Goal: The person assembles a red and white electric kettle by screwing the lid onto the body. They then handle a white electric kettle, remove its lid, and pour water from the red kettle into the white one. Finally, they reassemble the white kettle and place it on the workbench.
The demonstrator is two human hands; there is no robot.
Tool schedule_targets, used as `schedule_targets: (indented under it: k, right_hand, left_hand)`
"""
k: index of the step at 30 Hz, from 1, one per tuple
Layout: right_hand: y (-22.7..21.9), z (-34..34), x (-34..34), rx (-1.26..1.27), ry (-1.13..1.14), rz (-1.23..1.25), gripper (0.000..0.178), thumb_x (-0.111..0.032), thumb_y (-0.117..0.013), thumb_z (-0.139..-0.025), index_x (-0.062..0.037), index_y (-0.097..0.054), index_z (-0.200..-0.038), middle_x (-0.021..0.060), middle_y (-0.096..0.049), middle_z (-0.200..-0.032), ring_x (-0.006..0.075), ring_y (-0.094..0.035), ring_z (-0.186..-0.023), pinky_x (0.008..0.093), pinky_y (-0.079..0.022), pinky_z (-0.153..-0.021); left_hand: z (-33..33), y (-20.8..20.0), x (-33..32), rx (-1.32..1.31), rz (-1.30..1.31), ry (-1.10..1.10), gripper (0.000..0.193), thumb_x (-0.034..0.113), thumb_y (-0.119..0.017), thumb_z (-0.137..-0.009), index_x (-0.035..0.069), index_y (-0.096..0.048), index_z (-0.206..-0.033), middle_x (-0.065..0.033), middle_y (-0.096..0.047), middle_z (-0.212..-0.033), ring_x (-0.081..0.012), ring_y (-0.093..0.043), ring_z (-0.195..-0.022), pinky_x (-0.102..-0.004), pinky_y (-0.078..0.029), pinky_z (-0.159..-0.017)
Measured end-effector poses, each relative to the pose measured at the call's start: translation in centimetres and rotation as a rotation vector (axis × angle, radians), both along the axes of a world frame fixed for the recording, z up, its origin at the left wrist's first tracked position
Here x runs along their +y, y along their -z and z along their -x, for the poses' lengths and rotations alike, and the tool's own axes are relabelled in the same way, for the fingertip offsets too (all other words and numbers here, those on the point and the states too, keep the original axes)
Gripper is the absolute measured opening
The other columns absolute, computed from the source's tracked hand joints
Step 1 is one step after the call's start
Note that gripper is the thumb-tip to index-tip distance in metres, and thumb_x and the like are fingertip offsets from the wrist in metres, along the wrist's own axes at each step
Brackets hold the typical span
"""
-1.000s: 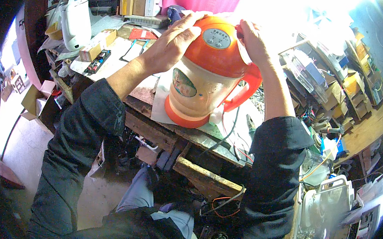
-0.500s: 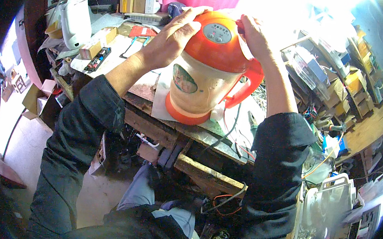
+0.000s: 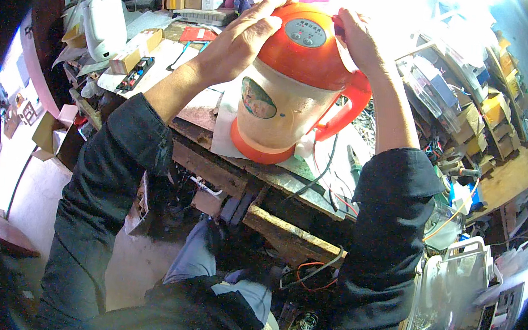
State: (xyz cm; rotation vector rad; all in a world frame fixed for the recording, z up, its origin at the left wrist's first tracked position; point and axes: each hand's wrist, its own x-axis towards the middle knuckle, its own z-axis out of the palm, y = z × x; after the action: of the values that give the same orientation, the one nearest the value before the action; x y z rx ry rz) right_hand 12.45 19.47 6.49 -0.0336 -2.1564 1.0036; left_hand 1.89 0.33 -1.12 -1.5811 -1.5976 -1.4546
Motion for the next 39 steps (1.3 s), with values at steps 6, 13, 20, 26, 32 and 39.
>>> schedule_targets:
  k: [6, 13, 20, 26, 32, 39]
  right_hand:
    - [-0.4, -0.4, 0.0, -0.069, 0.071, -0.098, 0.042, -0.039, -0.049, -0.102, -0.0007, -0.066, -0.098, 0.0037, -0.065, -0.088, 0.0106, -0.055, -0.078, 0.0277, -0.046, -0.075]
    - [-0.3, 0.1, 0.9, -0.071, 0.070, -0.091, 0.045, -0.041, -0.048, -0.103, 0.0009, -0.066, -0.107, 0.0086, -0.070, -0.098, 0.0136, -0.059, -0.083, 0.0307, -0.049, -0.079]
    - [-0.3, 0.2, 1.3, -0.077, 0.070, -0.124, 0.045, -0.040, -0.049, -0.103, 0.0012, -0.066, -0.106, 0.0085, -0.070, -0.097, 0.0134, -0.060, -0.083, 0.0309, -0.049, -0.079]
    - [-0.2, 0.4, 1.3, -0.040, 0.063, -0.140, 0.045, -0.041, -0.049, -0.102, 0.0002, -0.067, -0.097, 0.0055, -0.067, -0.088, 0.0121, -0.056, -0.077, 0.0304, -0.047, -0.074]
    - [-0.1, 0.7, 1.7, -0.031, 0.050, -0.109, 0.046, -0.041, -0.050, -0.102, 0.0006, -0.067, -0.098, 0.0053, -0.068, -0.089, 0.0122, -0.056, -0.077, 0.0306, -0.048, -0.074]
    - [-0.1, 0.9, 2.3, -0.040, 0.027, -0.078, 0.034, -0.044, -0.058, -0.101, -0.0122, -0.069, -0.099, -0.0063, -0.058, -0.079, 0.0048, -0.048, -0.071, 0.0241, -0.039, -0.066]
  left_hand:
    - [0.3, 0.2, 0.3, -0.013, -0.004, -0.009, 0.054, 0.032, -0.033, -0.107, -0.001, -0.042, -0.149, -0.0207, -0.045, -0.152, -0.0308, -0.040, -0.146, -0.0378, -0.025, -0.123]
    - [-0.2, 0.1, 0.1, -0.014, 0.012, -0.022, 0.056, 0.033, -0.030, -0.108, 0.000, -0.039, -0.152, -0.0202, -0.044, -0.155, -0.0294, -0.038, -0.147, -0.0374, -0.025, -0.123]
    - [-0.4, -0.1, 0.4, 0.067, -0.124, -0.003, 0.050, 0.032, -0.038, -0.106, -0.001, -0.047, -0.143, -0.0274, -0.054, -0.141, -0.0418, -0.049, -0.134, -0.0468, -0.035, -0.116]
    - [-0.9, -1.3, -1.0, 0.040, 0.021, 0.062, 0.054, 0.032, -0.031, -0.106, -0.004, -0.042, -0.146, -0.0301, -0.047, -0.144, -0.0440, -0.044, -0.137, -0.0485, -0.029, -0.118]
    - [0.2, -0.6, -0.3, 0.124, 0.001, 0.008, 0.054, 0.033, -0.032, -0.107, -0.003, -0.041, -0.147, -0.0300, -0.047, -0.145, -0.0449, -0.042, -0.138, -0.0492, -0.028, -0.119]
    - [-0.5, -0.7, -0.9, 0.036, 0.013, 0.059, 0.059, 0.038, -0.033, -0.107, -0.003, -0.039, -0.149, -0.0307, -0.045, -0.148, -0.0448, -0.039, -0.142, -0.0490, -0.026, -0.121]
